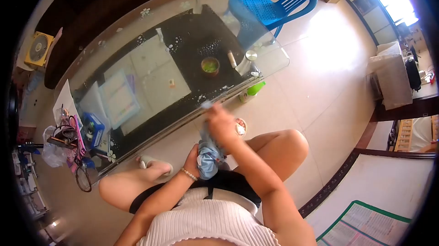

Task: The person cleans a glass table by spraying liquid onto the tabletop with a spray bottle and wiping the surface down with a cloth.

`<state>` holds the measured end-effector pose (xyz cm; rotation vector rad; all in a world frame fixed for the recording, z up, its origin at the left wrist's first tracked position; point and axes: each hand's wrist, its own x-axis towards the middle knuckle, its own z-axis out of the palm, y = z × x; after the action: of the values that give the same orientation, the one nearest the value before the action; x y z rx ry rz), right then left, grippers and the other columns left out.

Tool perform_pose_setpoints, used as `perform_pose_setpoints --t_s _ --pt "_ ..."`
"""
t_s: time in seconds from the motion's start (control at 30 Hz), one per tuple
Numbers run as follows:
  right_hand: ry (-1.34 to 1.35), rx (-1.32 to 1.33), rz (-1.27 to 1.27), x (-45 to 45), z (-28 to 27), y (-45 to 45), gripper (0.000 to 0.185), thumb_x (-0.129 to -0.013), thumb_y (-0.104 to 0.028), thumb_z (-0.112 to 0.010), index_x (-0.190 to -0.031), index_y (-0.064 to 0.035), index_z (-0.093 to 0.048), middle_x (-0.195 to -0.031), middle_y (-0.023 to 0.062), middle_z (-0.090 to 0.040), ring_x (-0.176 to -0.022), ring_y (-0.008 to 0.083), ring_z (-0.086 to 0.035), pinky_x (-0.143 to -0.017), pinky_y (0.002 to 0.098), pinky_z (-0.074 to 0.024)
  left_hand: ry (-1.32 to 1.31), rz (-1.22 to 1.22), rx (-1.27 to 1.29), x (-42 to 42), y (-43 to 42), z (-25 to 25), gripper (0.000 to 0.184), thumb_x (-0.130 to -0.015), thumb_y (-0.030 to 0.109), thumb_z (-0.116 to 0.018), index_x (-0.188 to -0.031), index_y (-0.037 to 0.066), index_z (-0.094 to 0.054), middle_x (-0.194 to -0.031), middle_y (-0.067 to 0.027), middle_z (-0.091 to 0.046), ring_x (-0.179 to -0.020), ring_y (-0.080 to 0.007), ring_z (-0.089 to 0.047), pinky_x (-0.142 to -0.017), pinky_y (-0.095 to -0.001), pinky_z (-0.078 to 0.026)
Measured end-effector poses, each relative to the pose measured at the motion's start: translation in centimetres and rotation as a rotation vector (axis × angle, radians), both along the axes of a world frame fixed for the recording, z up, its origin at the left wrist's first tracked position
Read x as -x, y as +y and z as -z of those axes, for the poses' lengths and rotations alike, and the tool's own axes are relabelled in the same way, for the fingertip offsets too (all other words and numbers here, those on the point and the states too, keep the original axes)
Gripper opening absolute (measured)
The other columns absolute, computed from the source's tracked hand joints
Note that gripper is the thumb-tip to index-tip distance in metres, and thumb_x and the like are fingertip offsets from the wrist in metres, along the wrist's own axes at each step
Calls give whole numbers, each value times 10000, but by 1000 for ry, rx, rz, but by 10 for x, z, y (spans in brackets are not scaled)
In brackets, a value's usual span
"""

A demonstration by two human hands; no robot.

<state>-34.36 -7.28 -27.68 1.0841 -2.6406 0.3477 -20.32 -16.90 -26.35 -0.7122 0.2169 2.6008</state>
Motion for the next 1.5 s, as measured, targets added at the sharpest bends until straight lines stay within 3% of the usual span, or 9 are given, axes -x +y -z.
perform_pose_setpoints --t_s 0.07,0.2,0.33,0.47,0.6,0.73,1.0,1.07,1.5 --pt "-239 -3 -151 -25 -48 -23 346 -748 -85 -547 -1081 -154 -606 -929 68 -531 -763 229 -601 -625 329 -513 -94 16 -54 -9 -2 17 502 -935 397 -303 -1161 6 -524 -1052 -155 -617 -864 -270 -624 -747 -379 -531" --pt "-329 118 362 19 -50 6 326 -768 -39 -527 -1073 -119 -611 -925 104 -510 -750 274 -590 -626 375 -511 -209 25 -61 -14 -6 20 498 -934 413 -304 -1111 17 -549 -966 -146 -638 -815 -274 -631 -717 -376 -532" --pt "-297 110 -143 -28 -36 -23 352 -717 -35 -552 -1051 -123 -621 -875 85 -492 -783 257 -592 -645 365 -504 -77 25 -51 -8 -8 19 506 -936 415 -295 -1090 13 -561 -941 -142 -645 -804 -274 -632 -717 -371 -532" --pt "-195 247 333 11 -34 12 370 -762 -11 -542 -1090 -170 -610 -885 70 -497 -681 280 -588 -537 389 -491 -104 34 -52 -12 -9 24 506 -942 410 -287 -1100 8 -552 -943 -142 -646 -811 -266 -633 -730 -364 -533" --pt "-234 222 -129 -33 -24 -20 329 -727 -21 -555 -1007 -171 -641 -858 64 -493 -728 253 -584 -579 352 -496 -103 3 -82 -8 -5 20 486 -948 385 -288 -1096 5 -551 -956 -136 -642 -825 -263 -631 -742 -384 -531" --pt "-226 185 282 0 -36 8 309 -739 -52 -563 -1023 -153 -631 -825 55 -480 -695 212 -585 -548 335 -500 -167 70 -39 -22 -6 34 476 -945 387 -295 -1088 13 -552 -930 -135 -641 -803 -272 -634 -723 -393 -535" --pt "-211 243 214 -22 -32 -1 325 -726 -13 -550 -1009 -153 -629 -828 49 -473 -676 230 -586 -527 323 -494 -213 59 57 -26 -5 32 486 -957 388 -260 -1106 14 -533 -954 -145 -637 -824 -286 -637 -739 -398 -539" --pt "-160 183 -78 -45 -34 -13 342 -720 -17 -566 -1020 -163 -643 -827 49 -477 -677 230 -586 -525 324 -492 -183 -20 47 -30 -1 50 498 -959 398 -258 -1125 10 -522 -977 -151 -635 -829 -287 -637 -752 -404 -537" --pt "-271 213 94 -35 -31 -16 373 -744 -43 -566 -1096 -152 -617 -864 59 -492 -671 240 -596 -525 350 -503 -297 -33 82 -27 -8 6 452 -956 370 -293 -1129 29 -534 -977 -128 -645 -813 -262 -646 -731 -382 -545"
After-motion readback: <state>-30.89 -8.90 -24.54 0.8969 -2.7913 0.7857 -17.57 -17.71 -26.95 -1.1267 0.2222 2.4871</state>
